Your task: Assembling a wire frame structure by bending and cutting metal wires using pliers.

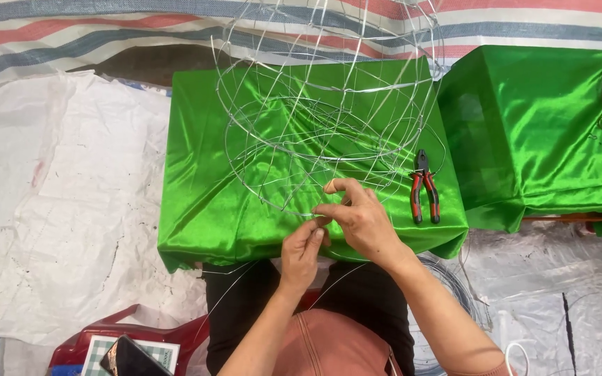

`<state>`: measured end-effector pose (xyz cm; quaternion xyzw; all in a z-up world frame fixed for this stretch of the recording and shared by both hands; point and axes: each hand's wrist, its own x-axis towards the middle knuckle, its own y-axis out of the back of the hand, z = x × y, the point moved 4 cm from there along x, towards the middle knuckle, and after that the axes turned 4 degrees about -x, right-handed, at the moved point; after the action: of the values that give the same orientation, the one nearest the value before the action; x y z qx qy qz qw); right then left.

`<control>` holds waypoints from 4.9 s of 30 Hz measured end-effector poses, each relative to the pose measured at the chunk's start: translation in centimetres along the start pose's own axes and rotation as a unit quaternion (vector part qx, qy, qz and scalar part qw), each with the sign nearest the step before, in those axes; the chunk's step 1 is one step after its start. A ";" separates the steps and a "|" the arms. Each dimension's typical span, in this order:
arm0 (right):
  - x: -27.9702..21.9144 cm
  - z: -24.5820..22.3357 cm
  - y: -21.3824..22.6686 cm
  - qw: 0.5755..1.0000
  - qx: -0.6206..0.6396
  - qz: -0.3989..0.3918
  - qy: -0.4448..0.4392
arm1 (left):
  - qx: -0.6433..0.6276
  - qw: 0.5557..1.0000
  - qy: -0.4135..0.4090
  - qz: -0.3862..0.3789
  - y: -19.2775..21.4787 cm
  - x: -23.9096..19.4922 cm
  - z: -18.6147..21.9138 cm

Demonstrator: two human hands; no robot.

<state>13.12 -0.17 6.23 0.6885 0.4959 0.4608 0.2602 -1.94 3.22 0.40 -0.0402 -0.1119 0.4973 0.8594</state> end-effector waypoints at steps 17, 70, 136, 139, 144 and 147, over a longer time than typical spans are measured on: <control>0.9 -1.6 0.8 0.997 -0.041 -0.019 -0.059 | 0.156 0.982 0.051 -0.093 0.7 -0.3 0.1; -11.4 -1.1 -3.5 0.930 0.148 0.253 -0.223 | 0.578 0.726 -0.372 -0.016 0.5 0.1 1.7; -12.7 7.8 -3.6 0.874 0.131 -0.028 -0.467 | 0.544 0.812 -0.168 -0.130 1.1 1.4 -1.1; -12.2 14.7 1.6 0.915 -0.175 0.123 -0.342 | 0.574 0.789 -0.217 -0.044 1.4 -0.5 -1.5; -11.8 20.8 1.6 0.857 -0.237 0.012 -0.458 | 0.295 0.948 -0.047 0.112 3.5 -5.6 -2.6; -11.5 22.6 1.0 0.859 -0.246 0.011 -0.448 | 0.080 0.982 0.150 0.087 2.2 -5.4 -2.1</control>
<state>32.77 -8.91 -7.16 0.7396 0.1882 0.2124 0.6103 -5.90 -0.27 -2.84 -0.0551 0.0627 0.5656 0.8205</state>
